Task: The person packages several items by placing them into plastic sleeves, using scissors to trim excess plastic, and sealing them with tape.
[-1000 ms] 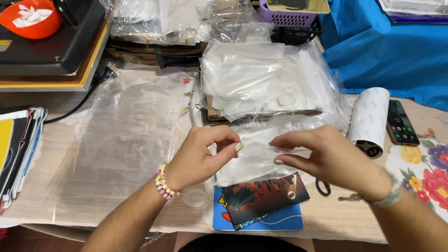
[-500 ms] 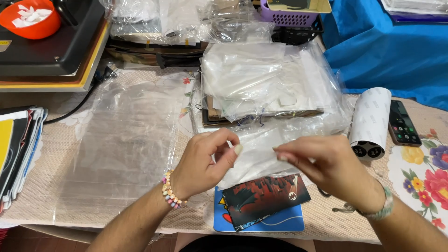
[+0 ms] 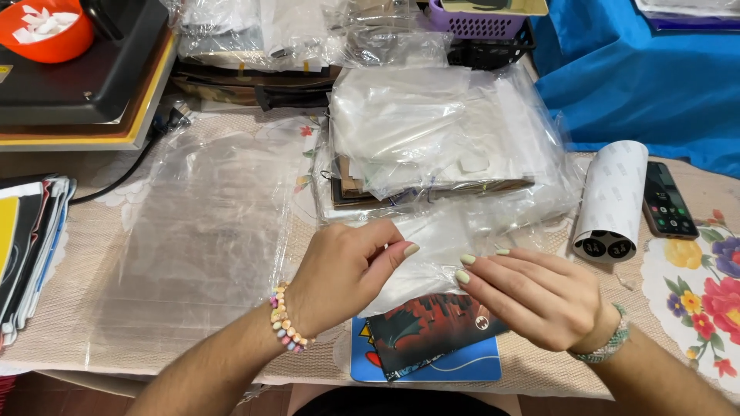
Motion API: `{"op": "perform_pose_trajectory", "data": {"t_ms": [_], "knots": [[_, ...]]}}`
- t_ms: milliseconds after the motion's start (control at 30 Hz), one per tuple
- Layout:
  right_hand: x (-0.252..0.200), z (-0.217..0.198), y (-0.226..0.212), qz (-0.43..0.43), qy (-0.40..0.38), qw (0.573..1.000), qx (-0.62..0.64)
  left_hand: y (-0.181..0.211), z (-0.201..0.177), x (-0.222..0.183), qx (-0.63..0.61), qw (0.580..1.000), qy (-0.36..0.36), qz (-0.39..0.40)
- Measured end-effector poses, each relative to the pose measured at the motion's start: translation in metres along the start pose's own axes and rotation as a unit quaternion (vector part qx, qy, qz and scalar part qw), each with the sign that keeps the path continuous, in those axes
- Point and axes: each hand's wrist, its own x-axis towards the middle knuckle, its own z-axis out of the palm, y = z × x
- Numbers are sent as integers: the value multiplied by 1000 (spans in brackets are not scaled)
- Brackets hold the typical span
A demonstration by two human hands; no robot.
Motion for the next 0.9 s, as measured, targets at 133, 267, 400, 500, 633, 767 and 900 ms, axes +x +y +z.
{"op": "perform_pose_trajectory", "data": {"t_ms": [133,267,400,500,633,767,900], "knots": [[-5,9,-12,117,37,988,94,7,-15,8,-34,992,-95,-73],[-3,9,-21,284,-13,929,236,8,-20,4,3,990,-131,-47],[9,3,-24,362,-48,873,324,24,-17,-13,158,976,-28,147],[16,-5,-21,382,-99,858,329,35,-8,-18,112,966,-42,227],[16,-6,6,334,-513,731,302,50,5,-31,147,946,22,288],[29,52,-4,196,-530,743,360,54,54,-59,230,884,56,402],[37,131,-10,293,-680,632,230,44,88,-71,340,809,86,471]]}}
